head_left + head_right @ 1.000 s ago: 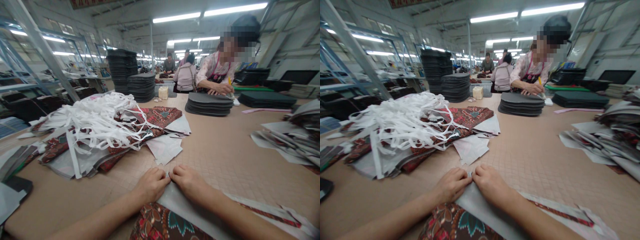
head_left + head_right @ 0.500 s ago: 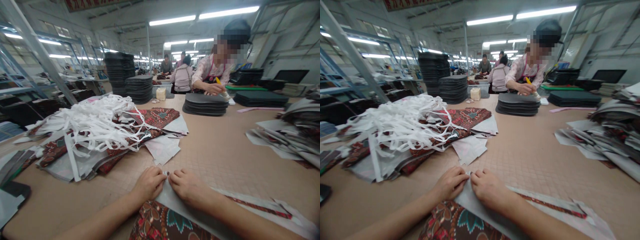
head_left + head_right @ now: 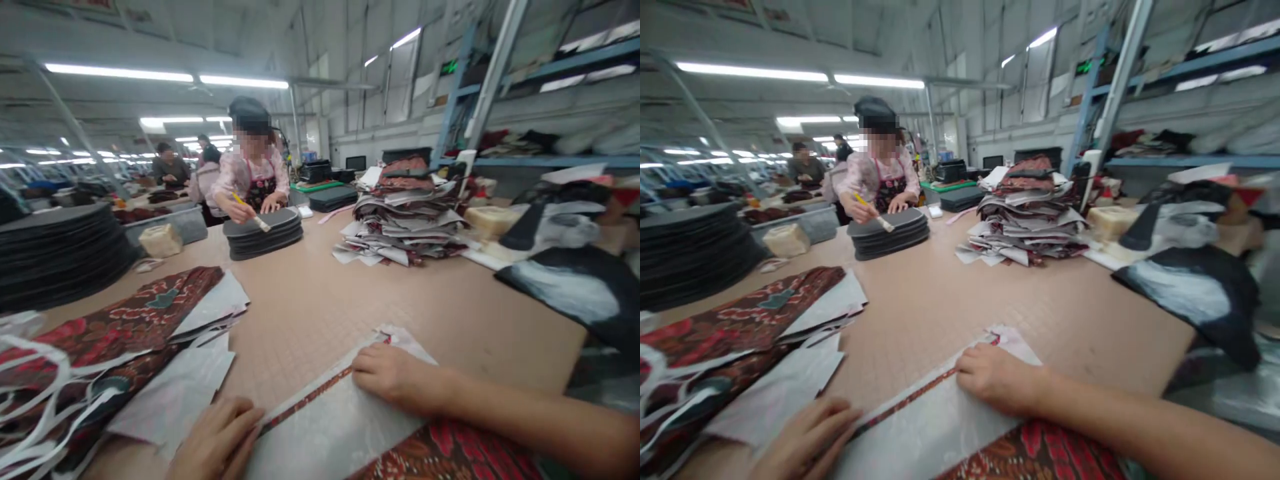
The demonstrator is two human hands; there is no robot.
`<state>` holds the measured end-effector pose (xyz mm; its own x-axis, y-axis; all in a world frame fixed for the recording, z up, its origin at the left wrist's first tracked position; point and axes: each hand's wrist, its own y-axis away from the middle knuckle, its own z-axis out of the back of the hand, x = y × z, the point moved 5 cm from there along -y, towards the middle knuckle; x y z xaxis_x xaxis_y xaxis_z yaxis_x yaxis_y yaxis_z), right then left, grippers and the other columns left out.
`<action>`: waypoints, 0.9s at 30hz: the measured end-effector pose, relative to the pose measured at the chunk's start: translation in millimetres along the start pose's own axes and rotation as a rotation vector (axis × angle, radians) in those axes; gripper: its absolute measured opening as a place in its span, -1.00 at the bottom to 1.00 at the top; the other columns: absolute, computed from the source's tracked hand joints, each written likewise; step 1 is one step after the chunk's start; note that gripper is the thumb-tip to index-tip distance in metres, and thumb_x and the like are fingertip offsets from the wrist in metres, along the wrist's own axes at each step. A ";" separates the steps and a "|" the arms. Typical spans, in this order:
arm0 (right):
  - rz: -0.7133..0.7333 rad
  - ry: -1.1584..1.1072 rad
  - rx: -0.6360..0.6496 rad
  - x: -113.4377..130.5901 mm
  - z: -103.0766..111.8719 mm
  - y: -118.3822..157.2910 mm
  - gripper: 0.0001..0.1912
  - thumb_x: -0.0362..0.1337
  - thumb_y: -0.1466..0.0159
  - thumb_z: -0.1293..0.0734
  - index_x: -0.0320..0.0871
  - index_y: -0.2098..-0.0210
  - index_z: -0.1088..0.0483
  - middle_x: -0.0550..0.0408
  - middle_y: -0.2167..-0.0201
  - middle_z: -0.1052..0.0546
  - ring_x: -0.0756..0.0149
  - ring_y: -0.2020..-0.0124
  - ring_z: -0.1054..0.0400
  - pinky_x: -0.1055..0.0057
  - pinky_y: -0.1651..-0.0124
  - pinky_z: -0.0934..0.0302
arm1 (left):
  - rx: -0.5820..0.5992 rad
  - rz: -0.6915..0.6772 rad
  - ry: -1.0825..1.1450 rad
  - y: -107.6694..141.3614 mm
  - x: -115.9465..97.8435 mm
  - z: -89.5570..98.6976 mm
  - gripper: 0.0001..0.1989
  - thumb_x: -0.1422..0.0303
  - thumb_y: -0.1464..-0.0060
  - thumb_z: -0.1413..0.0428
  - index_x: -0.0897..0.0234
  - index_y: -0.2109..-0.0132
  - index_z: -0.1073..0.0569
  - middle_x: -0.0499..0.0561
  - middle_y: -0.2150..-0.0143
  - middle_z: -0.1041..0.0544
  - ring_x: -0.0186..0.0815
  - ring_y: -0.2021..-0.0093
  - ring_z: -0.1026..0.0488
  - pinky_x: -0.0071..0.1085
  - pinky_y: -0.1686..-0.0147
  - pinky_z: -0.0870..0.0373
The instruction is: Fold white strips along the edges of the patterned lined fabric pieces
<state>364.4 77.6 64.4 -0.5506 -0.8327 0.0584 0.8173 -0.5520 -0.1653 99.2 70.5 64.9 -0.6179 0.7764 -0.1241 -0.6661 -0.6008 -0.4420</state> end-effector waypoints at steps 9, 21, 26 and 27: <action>-0.563 -0.197 -0.325 -75.4 -13.4 66.4 -0.77 -0.53 -0.18 -0.15 -0.21 0.30 -0.39 0.01 0.33 -0.40 0.29 0.25 -0.25 0.38 0.17 -0.16 | 0.327 -0.187 0.161 -152.5 -76.6 -109.5 -0.73 0.41 -0.21 0.10 0.19 -0.02 -0.35 0.04 0.17 -0.42 -0.28 0.21 -0.34 -0.33 0.21 -0.34; -0.691 -0.268 -0.415 -83.5 -15.7 70.3 -0.75 -0.56 -0.12 -0.16 -0.24 0.36 -0.43 0.02 0.39 -0.42 0.30 0.28 -0.29 0.41 0.19 -0.19 | 0.257 -0.151 0.009 -179.0 -101.5 -141.8 -0.77 0.49 -0.17 0.09 0.31 0.07 -0.39 0.07 0.26 -0.37 -0.23 0.25 -0.29 -0.29 0.25 -0.31; -0.731 -0.286 -0.386 -84.9 -11.4 66.9 -0.82 -0.45 -0.17 -0.20 -0.22 0.36 -0.44 0.03 0.38 -0.43 0.31 0.30 -0.30 0.42 0.20 -0.18 | 0.254 -0.161 -0.014 -178.5 -102.6 -141.5 -0.72 0.49 -0.17 0.09 0.30 -0.01 -0.34 0.07 0.25 -0.37 -0.21 0.25 -0.29 -0.28 0.27 -0.31; -0.744 -0.295 -0.374 -86.0 -10.6 65.7 -0.84 -0.42 -0.17 -0.21 -0.22 0.37 -0.44 0.03 0.38 -0.44 0.32 0.30 -0.31 0.43 0.21 -0.17 | 0.253 -0.168 -0.018 -178.8 -102.9 -141.5 -0.72 0.49 -0.16 0.08 0.29 -0.01 -0.34 0.07 0.26 -0.37 -0.21 0.26 -0.28 -0.28 0.27 -0.31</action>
<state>463.6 113.4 38.0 -0.8094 -0.2688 0.5222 0.1265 -0.9480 -0.2919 341.0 125.0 31.0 -0.4964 0.8666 -0.0511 -0.8410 -0.4946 -0.2191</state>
